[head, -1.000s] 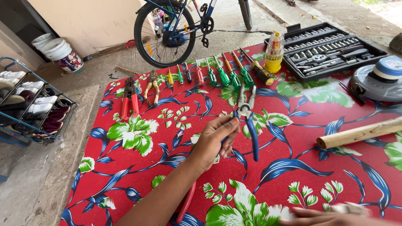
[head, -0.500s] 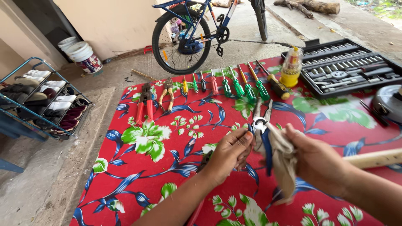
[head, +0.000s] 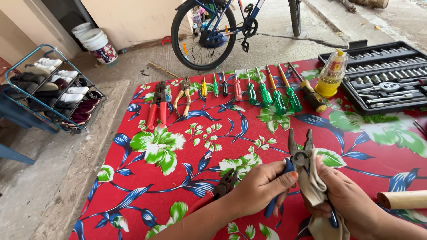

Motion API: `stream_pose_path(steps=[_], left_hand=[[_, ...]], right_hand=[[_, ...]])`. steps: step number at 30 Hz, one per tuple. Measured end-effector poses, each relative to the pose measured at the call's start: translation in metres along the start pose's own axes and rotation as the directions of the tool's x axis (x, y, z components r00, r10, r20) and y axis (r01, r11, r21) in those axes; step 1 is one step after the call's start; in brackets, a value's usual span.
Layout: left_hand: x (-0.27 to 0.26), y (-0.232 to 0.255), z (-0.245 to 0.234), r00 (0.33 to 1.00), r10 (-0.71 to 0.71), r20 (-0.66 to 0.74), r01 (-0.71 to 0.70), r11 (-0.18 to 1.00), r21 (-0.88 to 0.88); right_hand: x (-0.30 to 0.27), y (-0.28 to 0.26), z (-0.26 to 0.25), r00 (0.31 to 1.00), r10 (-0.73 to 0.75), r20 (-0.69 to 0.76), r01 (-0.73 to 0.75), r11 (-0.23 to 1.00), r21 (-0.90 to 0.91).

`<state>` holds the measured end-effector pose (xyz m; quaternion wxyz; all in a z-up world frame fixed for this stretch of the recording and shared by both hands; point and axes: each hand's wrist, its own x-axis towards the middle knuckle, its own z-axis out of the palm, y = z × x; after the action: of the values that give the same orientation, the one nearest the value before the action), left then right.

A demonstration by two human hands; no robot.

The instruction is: The person wipes several hand tools, including screwdrivers and pliers, with a cloth on a floral tablecloth. They handle each tool individually, wiping the metal and handle parts before placing them back on the table.

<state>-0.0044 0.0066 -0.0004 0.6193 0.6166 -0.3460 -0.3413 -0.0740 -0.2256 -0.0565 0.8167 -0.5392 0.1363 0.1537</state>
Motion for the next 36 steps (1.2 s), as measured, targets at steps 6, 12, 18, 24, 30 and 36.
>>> stream_pose_path(steps=[6, 12, 18, 24, 30, 36], left_hand=[[0.001, -0.003, 0.001, 0.997, 0.078, -0.006, -0.077, 0.997, 0.014], [0.002, -0.006, 0.0, 0.986, 0.145, -0.084, -0.138, 0.987, 0.078], [0.009, -0.005, -0.005, 0.968, 0.187, -0.165, -0.19, 0.982, 0.001], [0.003, 0.008, -0.003, 0.971, 0.155, -0.18, -0.116, 0.971, 0.207], [-0.001, 0.019, 0.003, 0.925, 0.328, -0.191, -0.186, 0.83, 0.525], [0.003, 0.005, 0.004, 0.875, 0.41, -0.26, -0.319, 0.889, 0.329]], right_hand=[[0.008, 0.003, -0.02, 0.899, 0.108, 0.424, -0.233, 0.939, 0.253], [-0.008, -0.024, 0.005, 0.753, 0.1, 0.65, -0.342, 0.904, 0.257], [-0.012, -0.04, 0.016, 0.891, 0.424, 0.164, -0.453, 0.858, 0.242], [0.004, -0.012, -0.018, 0.739, 0.038, 0.673, -0.352, 0.873, 0.337], [0.01, 0.01, -0.024, 0.902, 0.16, 0.4, -0.309, 0.887, 0.344], [-0.002, -0.008, -0.014, 0.729, 0.032, 0.684, -0.283, 0.924, 0.258]])
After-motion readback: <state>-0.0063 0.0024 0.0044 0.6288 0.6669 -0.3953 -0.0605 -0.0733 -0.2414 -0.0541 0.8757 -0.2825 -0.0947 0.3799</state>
